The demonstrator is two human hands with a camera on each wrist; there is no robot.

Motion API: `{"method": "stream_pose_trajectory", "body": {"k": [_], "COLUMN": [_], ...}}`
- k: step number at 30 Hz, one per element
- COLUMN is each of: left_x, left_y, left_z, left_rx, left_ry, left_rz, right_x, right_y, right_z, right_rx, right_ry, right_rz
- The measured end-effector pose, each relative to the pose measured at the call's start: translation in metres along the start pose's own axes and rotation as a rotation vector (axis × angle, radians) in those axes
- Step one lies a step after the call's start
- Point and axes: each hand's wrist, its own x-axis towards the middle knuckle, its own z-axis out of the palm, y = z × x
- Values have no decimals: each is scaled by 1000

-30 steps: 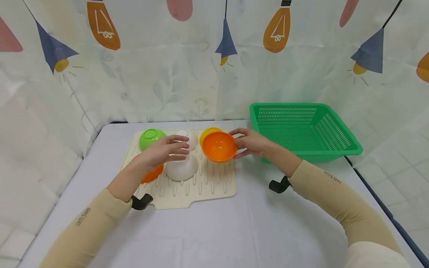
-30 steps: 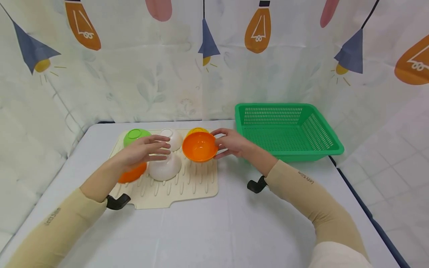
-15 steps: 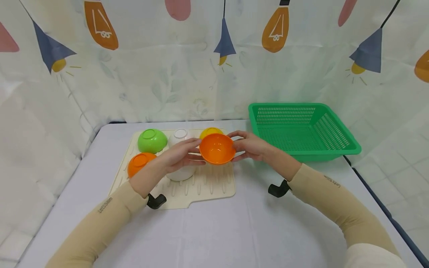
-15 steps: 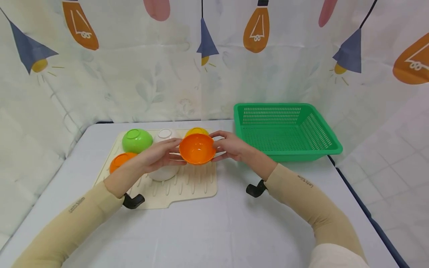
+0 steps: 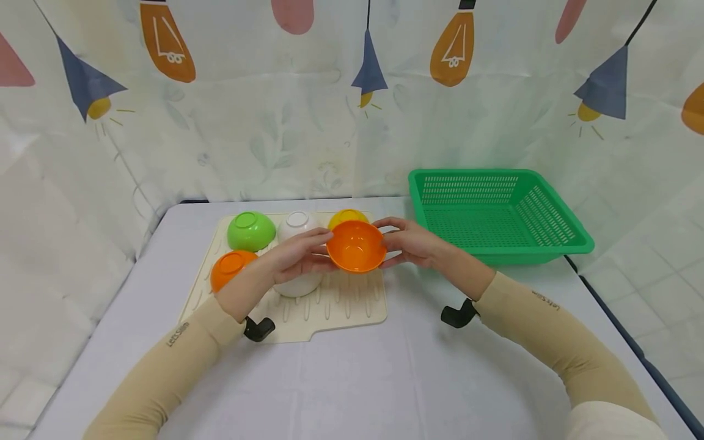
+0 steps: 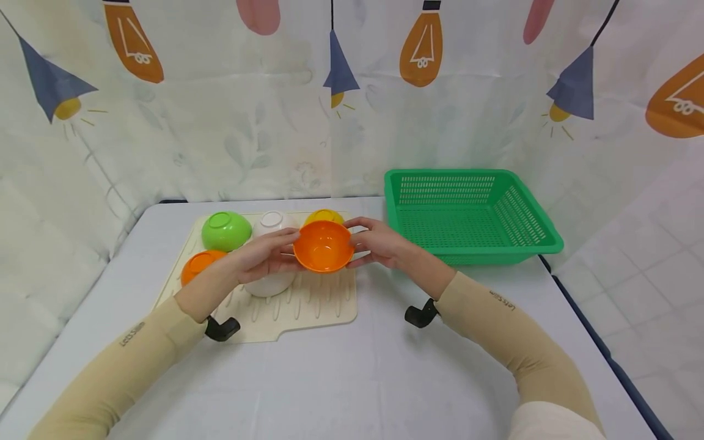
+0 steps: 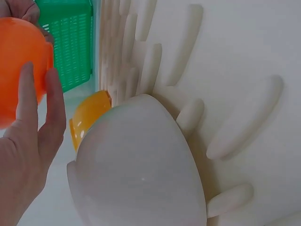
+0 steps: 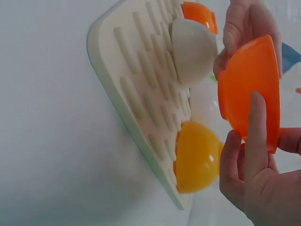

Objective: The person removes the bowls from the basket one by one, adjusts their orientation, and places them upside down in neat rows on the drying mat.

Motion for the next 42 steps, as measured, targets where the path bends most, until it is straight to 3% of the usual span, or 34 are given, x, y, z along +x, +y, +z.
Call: {"method": "stream_pose_trajectory", "body": {"k": [4,9,13,20,27,35,39,42], "left_x": [0,-3,-8,-21,-29,-26,-22,-19], "left_y": [0,0,3,8,2,-8,-12,-15], "left_z": [-3,-9,-11,1,20,28,30,32], "left_rx": [8,100,225,566,919,1358,1535,1618], "left_ry": [7,29,48,100,117,127,113,109], "left_rz": [22,80,155,318,615,921,1094,1186], "right_x": [-1,0,1,1,0,-1,-1,0], "right_y": [-1,-1,1,3,2,3,4,4], "right_z": [-1,-3,-5,-5,-4,-1,0,0], "right_rx": [-1,-20,-26,-9,-18,-31,-27,-22], "right_ry": [-10,-28,-56,-77,-103,-143,-137,-135], "right_rz": [2,35,65,106,116,93,97,94]}}
